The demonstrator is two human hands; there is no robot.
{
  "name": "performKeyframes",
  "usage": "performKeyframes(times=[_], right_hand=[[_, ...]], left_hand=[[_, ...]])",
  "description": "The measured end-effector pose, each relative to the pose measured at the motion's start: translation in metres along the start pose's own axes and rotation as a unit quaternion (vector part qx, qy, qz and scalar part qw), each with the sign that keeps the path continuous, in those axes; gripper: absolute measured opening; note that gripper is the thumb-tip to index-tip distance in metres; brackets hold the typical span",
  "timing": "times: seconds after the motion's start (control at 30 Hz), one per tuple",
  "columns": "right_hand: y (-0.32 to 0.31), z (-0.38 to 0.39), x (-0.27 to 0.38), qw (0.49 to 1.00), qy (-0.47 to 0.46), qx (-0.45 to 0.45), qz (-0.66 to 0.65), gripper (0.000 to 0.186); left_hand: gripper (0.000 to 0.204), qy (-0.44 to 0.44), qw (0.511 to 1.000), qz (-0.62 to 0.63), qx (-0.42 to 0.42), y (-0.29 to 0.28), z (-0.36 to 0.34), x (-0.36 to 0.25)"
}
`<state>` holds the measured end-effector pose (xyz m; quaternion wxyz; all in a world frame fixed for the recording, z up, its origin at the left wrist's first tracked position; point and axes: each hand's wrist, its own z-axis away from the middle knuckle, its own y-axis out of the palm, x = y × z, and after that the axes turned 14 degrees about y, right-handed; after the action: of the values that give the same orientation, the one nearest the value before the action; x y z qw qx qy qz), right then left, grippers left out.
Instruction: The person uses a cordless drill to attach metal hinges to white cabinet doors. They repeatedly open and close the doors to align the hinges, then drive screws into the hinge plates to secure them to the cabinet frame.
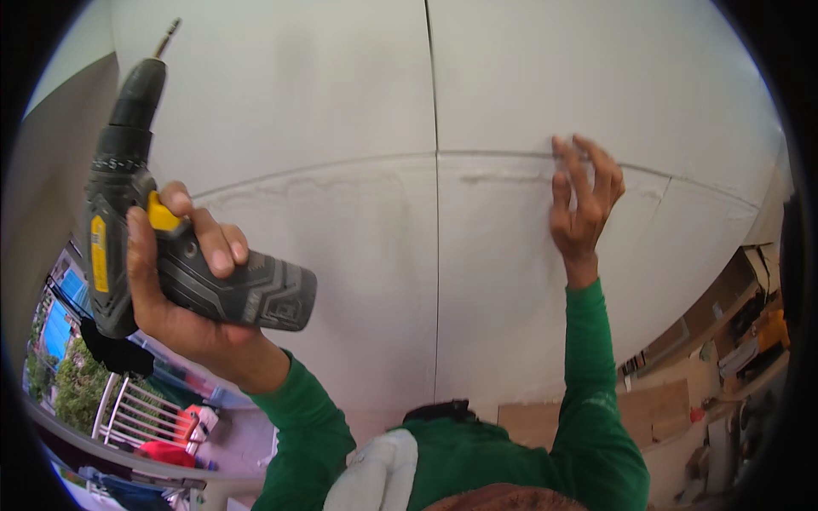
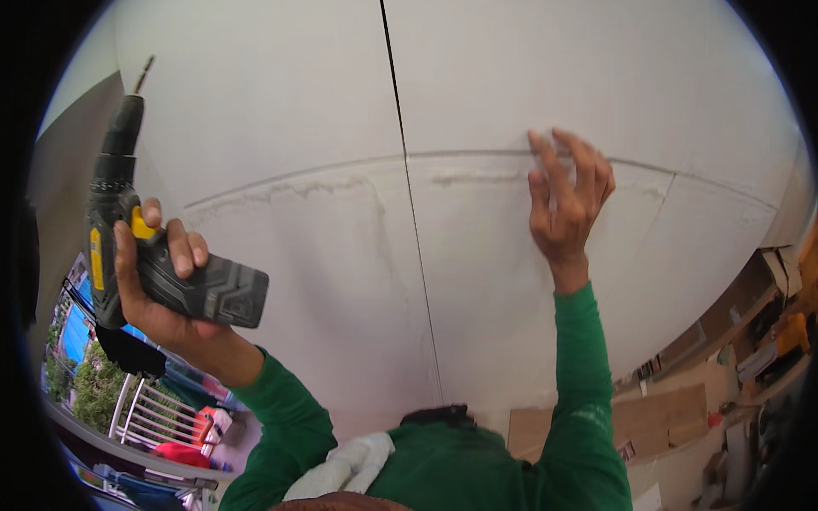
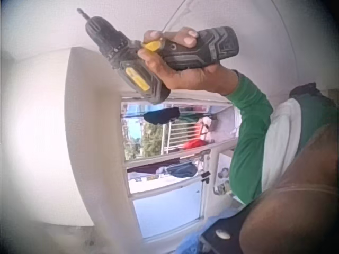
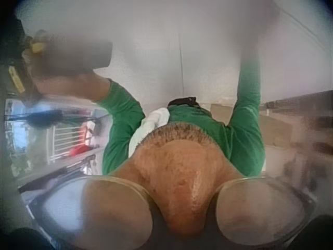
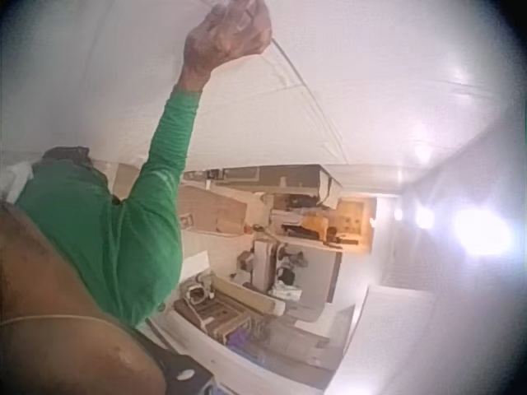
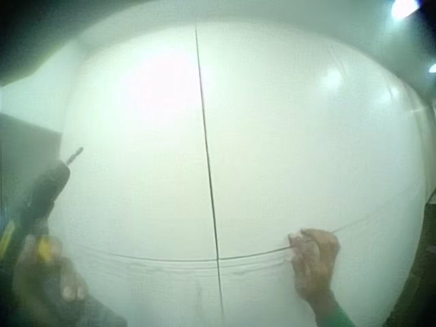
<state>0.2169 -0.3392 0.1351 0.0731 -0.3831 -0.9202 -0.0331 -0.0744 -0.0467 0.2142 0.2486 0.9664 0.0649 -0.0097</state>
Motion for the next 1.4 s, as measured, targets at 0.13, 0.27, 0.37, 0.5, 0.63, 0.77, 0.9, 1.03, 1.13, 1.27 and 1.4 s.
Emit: performKeyframes(times=[0.13,0.27,0.37,0.5,0.63,0.77,0.9,1.03,1.13,1.27,1.4], right_hand=[[0.002,-0.006,0.009,0.999,-0.008,-0.022,-0.03,0.032],[0.006,-0.011,0.015,0.998,-0.026,-0.033,-0.045,0.033],[0.01,-0.001,0.017,0.996,-0.028,-0.03,-0.08,0.033],[0.011,0.041,0.026,0.992,-0.02,0.011,-0.124,0.034],[0.003,0.09,0.036,0.989,-0.015,0.056,-0.137,0.035],[-0.008,0.107,0.04,0.987,-0.028,0.063,-0.149,0.034],[-0.014,0.096,0.045,0.985,-0.033,0.064,-0.159,0.033],[-0.013,0.082,0.056,0.981,-0.029,0.052,-0.183,0.03],[-0.017,0.081,0.054,0.979,-0.023,0.045,-0.196,0.029],[-0.026,0.08,0.045,0.981,-0.008,0.041,-0.191,0.032],[-0.035,0.069,0.026,0.988,0.019,0.002,-0.151,0.044]], left_hand=[[0.032,-0.01,1.0,0.017,0.01,-0.009,0.003,-0.009],[0.031,-0.03,0.999,0.023,0.004,-0.015,0.008,-0.012],[0.029,-0.051,0.999,0.012,-0.011,-0.016,0.018,-0.006],[0.026,-0.075,0.997,-0.003,-0.037,-0.017,0.044,0.003],[0.029,-0.08,0.996,-0.003,-0.046,-0.022,0.082,0.002],[0.034,-0.094,0.994,-0.002,-0.061,-0.03,0.116,-0.009],[0.03,-0.136,0.988,0.027,-0.075,-0.034,0.129,-0.019],[0.029,-0.132,0.991,-0.003,-0.04,-0.03,0.123,-0.024],[0.032,-0.126,0.991,-0.014,-0.038,-0.023,0.127,-0.025],[0.032,-0.119,0.991,-0.052,-0.013,-0.016,0.133,-0.022],[0.033,-0.143,0.988,-0.046,-0.025,-0.012,0.133,-0.022]])
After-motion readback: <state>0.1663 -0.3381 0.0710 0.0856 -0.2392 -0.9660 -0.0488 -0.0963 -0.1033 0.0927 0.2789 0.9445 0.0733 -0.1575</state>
